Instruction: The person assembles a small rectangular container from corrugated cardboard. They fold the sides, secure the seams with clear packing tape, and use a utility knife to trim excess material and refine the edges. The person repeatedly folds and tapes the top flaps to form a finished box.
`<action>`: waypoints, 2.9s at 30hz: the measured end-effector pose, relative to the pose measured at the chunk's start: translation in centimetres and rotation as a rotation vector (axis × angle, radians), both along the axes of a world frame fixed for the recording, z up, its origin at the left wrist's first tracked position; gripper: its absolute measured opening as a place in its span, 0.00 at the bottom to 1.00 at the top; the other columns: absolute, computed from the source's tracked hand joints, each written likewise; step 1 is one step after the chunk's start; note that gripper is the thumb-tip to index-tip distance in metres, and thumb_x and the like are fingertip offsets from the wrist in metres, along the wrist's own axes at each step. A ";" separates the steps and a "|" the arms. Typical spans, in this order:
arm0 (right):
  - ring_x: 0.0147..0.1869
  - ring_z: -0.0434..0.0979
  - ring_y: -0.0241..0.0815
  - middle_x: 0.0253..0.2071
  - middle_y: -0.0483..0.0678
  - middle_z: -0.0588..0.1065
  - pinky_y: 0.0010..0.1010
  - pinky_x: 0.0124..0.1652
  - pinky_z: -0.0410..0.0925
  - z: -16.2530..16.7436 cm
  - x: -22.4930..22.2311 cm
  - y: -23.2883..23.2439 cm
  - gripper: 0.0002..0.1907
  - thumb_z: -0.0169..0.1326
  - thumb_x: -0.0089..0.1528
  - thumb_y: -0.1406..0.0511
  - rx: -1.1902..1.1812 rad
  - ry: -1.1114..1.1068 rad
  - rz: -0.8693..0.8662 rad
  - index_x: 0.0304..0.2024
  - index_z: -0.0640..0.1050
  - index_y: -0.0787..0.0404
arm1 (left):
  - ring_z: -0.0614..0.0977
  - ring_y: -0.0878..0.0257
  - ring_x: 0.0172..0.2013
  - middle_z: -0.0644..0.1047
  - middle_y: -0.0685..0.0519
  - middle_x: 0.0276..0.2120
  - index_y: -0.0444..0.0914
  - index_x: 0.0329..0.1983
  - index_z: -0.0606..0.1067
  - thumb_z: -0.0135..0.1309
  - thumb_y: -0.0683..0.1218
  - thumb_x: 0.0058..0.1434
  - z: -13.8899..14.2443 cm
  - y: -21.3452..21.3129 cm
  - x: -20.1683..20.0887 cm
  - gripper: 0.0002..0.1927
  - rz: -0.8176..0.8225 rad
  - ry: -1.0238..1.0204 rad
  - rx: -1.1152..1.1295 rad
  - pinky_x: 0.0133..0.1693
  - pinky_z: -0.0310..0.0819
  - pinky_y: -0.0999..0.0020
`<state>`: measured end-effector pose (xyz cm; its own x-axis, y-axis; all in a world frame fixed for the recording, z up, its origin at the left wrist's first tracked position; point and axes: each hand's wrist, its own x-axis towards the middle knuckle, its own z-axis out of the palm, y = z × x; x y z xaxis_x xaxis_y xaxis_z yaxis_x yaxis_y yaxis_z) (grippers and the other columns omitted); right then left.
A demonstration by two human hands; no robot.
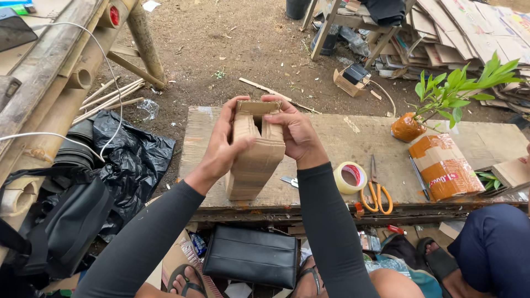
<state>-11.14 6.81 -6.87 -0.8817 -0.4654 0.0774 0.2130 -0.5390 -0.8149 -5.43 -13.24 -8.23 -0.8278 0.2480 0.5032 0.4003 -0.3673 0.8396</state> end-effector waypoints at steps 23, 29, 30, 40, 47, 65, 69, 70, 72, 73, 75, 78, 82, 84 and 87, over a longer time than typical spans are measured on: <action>0.52 0.79 0.37 0.51 0.53 0.78 0.30 0.54 0.74 -0.2 3.7 -2.2 0.18 0.44 0.66 0.77 0.136 0.325 -0.221 0.55 0.79 0.66 | 0.81 0.68 0.45 0.79 0.52 0.46 0.34 0.50 0.78 0.45 0.32 0.68 0.7 -0.5 -0.7 0.14 0.005 -0.219 0.249 0.49 0.77 0.72; 0.56 0.76 0.38 0.49 0.49 0.77 0.33 0.58 0.70 -0.9 4.3 -2.4 0.14 0.44 0.67 0.76 0.121 0.670 -0.358 0.49 0.79 0.66 | 0.79 0.64 0.50 0.79 0.49 0.49 0.32 0.49 0.79 0.43 0.31 0.66 -0.9 -0.3 -1.1 0.16 0.046 -0.098 0.190 0.55 0.74 0.67; 0.59 0.74 0.40 0.49 0.49 0.76 0.34 0.61 0.68 -1.2 4.3 -2.4 0.13 0.44 0.67 0.75 0.131 0.716 -0.361 0.47 0.79 0.65 | 0.79 0.62 0.52 0.79 0.48 0.50 0.30 0.47 0.79 0.43 0.30 0.66 -1.1 -0.4 -1.1 0.15 0.032 -0.011 0.202 0.59 0.73 0.65; 0.62 0.69 0.43 0.51 0.49 0.71 0.37 0.63 0.65 -1.3 4.8 -2.2 0.10 0.47 0.73 0.63 0.171 0.561 -0.220 0.48 0.75 0.64 | 0.65 0.53 0.69 0.63 0.44 0.65 0.36 0.60 0.66 0.52 0.51 0.61 0.5 -1.8 3.8 0.26 0.082 0.275 -0.225 0.69 0.58 0.56; 0.69 0.71 0.41 0.64 0.50 0.71 0.34 0.67 0.66 1.8 4.1 -1.4 0.20 0.50 0.68 0.62 0.111 0.346 0.223 0.60 0.70 0.66 | 0.66 0.52 0.69 0.68 0.43 0.64 0.34 0.55 0.69 0.49 0.44 0.62 -0.1 -0.1 5.4 0.19 0.246 0.092 -0.138 0.72 0.55 0.55; 0.83 0.44 0.52 0.78 0.49 0.42 0.50 0.73 0.49 2.8 3.7 4.7 0.54 0.57 0.59 0.57 0.283 0.144 0.155 0.79 0.40 0.46 | 0.77 0.56 0.57 0.73 0.43 0.60 0.45 0.61 0.72 0.63 0.50 0.56 6.8 -0.7 -3.1 0.29 -0.026 -0.329 -0.514 0.55 0.75 0.60; 0.83 0.48 0.47 0.80 0.54 0.50 0.39 0.75 0.49 0.6 4.4 4.5 0.41 0.58 0.65 0.61 0.235 0.357 0.189 0.74 0.52 0.55 | 0.88 0.58 0.42 0.83 0.48 0.45 0.38 0.50 0.77 0.61 0.58 0.61 8.2 0.2 0.0 0.23 0.676 -0.098 -0.910 0.42 0.81 0.60; 0.80 0.54 0.47 0.78 0.56 0.54 0.40 0.74 0.53 0.2 4.3 4.5 0.36 0.58 0.65 0.62 0.270 0.389 0.155 0.70 0.55 0.58 | 0.88 0.57 0.40 0.84 0.48 0.41 0.38 0.47 0.78 0.61 0.58 0.62 8.4 0.4 0.2 0.21 0.659 -0.109 -0.928 0.41 0.81 0.61; 0.74 0.63 0.45 0.73 0.57 0.62 0.39 0.70 0.60 -0.3 3.6 3.9 0.28 0.59 0.66 0.63 0.310 0.431 0.044 0.61 0.60 0.60 | 0.88 0.57 0.36 0.85 0.49 0.35 0.38 0.41 0.80 0.59 0.58 0.64 8.5 1.1 -0.2 0.19 0.646 -0.092 -0.950 0.39 0.81 0.62; 0.70 0.66 0.43 0.69 0.56 0.65 0.37 0.68 0.62 -0.5 3.4 3.5 0.24 0.59 0.67 0.64 0.317 0.421 -0.033 0.57 0.60 0.60 | 0.87 0.56 0.36 0.85 0.49 0.36 0.39 0.42 0.80 0.59 0.59 0.64 8.6 1.4 -0.8 0.19 0.647 -0.098 -0.948 0.38 0.80 0.61; 0.63 0.70 0.40 0.61 0.55 0.68 0.35 0.62 0.66 -0.8 3.3 2.7 0.22 0.58 0.67 0.66 0.315 0.344 -0.155 0.55 0.60 0.60 | 0.86 0.55 0.36 0.84 0.48 0.37 0.41 0.43 0.79 0.58 0.60 0.62 8.0 2.6 -1.6 0.19 0.629 -0.133 -0.943 0.37 0.77 0.60; 0.54 0.71 0.39 0.52 0.52 0.68 0.33 0.51 0.69 -0.3 3.0 1.9 0.23 0.56 0.65 0.69 0.281 0.246 -0.253 0.57 0.61 0.59 | 0.84 0.47 0.38 0.83 0.44 0.37 0.38 0.44 0.78 0.51 0.53 0.74 6.4 5.5 -1.9 0.14 0.825 0.259 -1.062 0.39 0.77 0.54; 0.54 0.73 0.38 0.51 0.50 0.70 0.29 0.52 0.70 1.5 3.3 3.1 0.23 0.54 0.61 0.73 0.240 0.212 -0.109 0.57 0.64 0.59 | 0.84 0.46 0.38 0.82 0.40 0.36 0.34 0.45 0.79 0.59 0.58 0.63 6.0 5.3 -2.1 0.22 0.752 0.235 -0.922 0.39 0.77 0.53; 0.55 0.73 0.38 0.51 0.49 0.70 0.29 0.53 0.70 2.7 3.5 4.1 0.22 0.51 0.60 0.73 0.223 0.190 0.016 0.56 0.66 0.59 | 0.86 0.49 0.35 0.82 0.40 0.35 0.33 0.44 0.78 0.63 0.61 0.53 6.7 3.0 -2.0 0.28 0.564 0.216 -0.867 0.38 0.79 0.57; 0.54 0.73 0.38 0.51 0.48 0.70 0.30 0.52 0.70 3.9 4.2 4.7 0.23 0.48 0.58 0.74 0.238 0.133 0.145 0.56 0.67 0.59 | 0.84 0.45 0.38 0.83 0.40 0.36 0.36 0.43 0.83 0.65 0.59 0.56 7.5 0.3 -1.6 0.23 0.590 0.381 -0.885 0.39 0.77 0.56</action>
